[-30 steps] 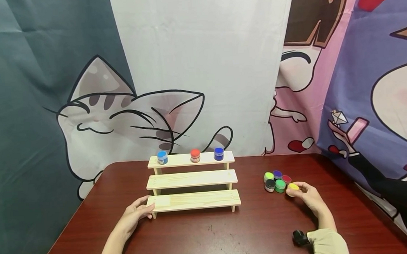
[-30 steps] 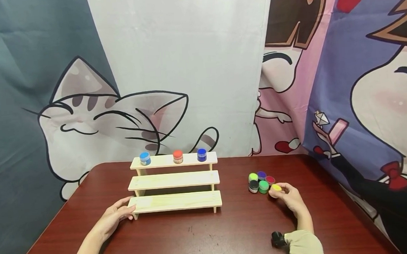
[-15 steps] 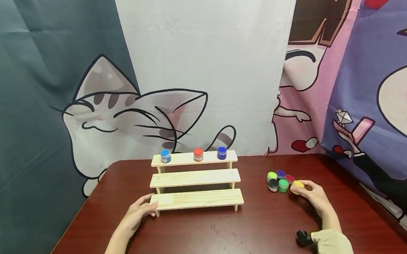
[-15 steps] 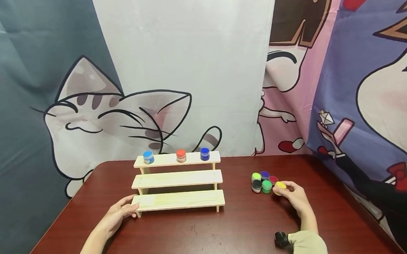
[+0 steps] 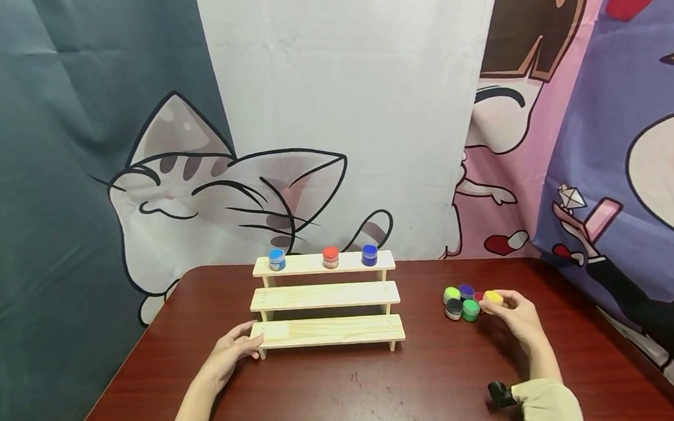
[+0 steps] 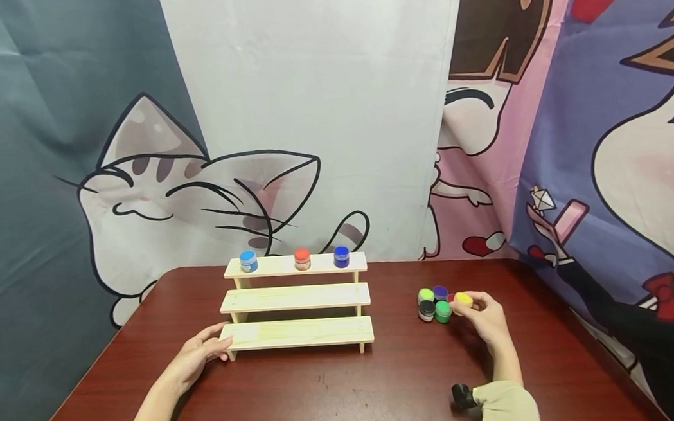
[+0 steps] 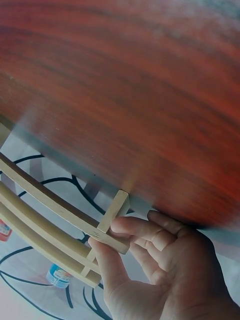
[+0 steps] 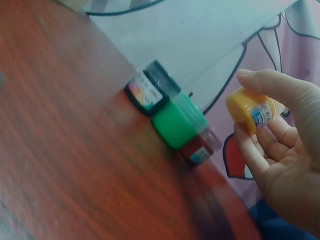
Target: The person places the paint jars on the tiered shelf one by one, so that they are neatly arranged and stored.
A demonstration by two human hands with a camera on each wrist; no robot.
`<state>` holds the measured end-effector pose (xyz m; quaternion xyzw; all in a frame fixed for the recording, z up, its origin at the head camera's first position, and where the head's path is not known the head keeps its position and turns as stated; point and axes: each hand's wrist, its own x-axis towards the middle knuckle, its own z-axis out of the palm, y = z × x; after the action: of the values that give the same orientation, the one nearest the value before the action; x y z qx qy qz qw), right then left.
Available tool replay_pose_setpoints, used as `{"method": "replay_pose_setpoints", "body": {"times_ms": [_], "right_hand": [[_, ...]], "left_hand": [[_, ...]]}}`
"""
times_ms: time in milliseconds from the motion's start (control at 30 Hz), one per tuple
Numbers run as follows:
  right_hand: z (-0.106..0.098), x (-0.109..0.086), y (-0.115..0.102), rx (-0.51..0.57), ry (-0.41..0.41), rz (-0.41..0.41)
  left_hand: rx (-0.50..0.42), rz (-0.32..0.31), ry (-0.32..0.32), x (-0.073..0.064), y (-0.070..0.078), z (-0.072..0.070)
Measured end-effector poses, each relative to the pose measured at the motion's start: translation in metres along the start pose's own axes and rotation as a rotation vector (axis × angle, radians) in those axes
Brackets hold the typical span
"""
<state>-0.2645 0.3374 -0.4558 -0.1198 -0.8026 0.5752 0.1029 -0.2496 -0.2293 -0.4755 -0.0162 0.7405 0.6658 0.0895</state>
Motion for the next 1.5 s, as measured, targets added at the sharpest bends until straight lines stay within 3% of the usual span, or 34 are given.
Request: {"method": "replay_pose_setpoints", "body": {"times_ms": [300, 800, 1000, 1200, 1500], "right_hand": [[0.013, -0.001, -0.015, -0.011, 0.063, -0.021], [0.054, -0.001, -0.039, 0.135, 0.104, -0.064], [0.061, -0.004, -0.045, 0.146, 0.071, -0.071], [0.068, -0.007, -0.049, 0.070, 0.011, -0.096], [0.094, -0.010, -0.059, 0.013, -0.064, -0.155]], "left_hand": [[0.000, -0.007, 0.000, -0.002, 0.001, -0.001], [-0.007, -0.008, 0.000, -0.003, 0.001, -0.001], [-0.007, -0.012, 0.000, -0.003, 0.001, -0.001], [-0.010, -0.012, 0.005, -0.002, 0.002, 0.002], [-0.007, -0.017, 0.008, 0.001, 0.004, 0.003]]}}
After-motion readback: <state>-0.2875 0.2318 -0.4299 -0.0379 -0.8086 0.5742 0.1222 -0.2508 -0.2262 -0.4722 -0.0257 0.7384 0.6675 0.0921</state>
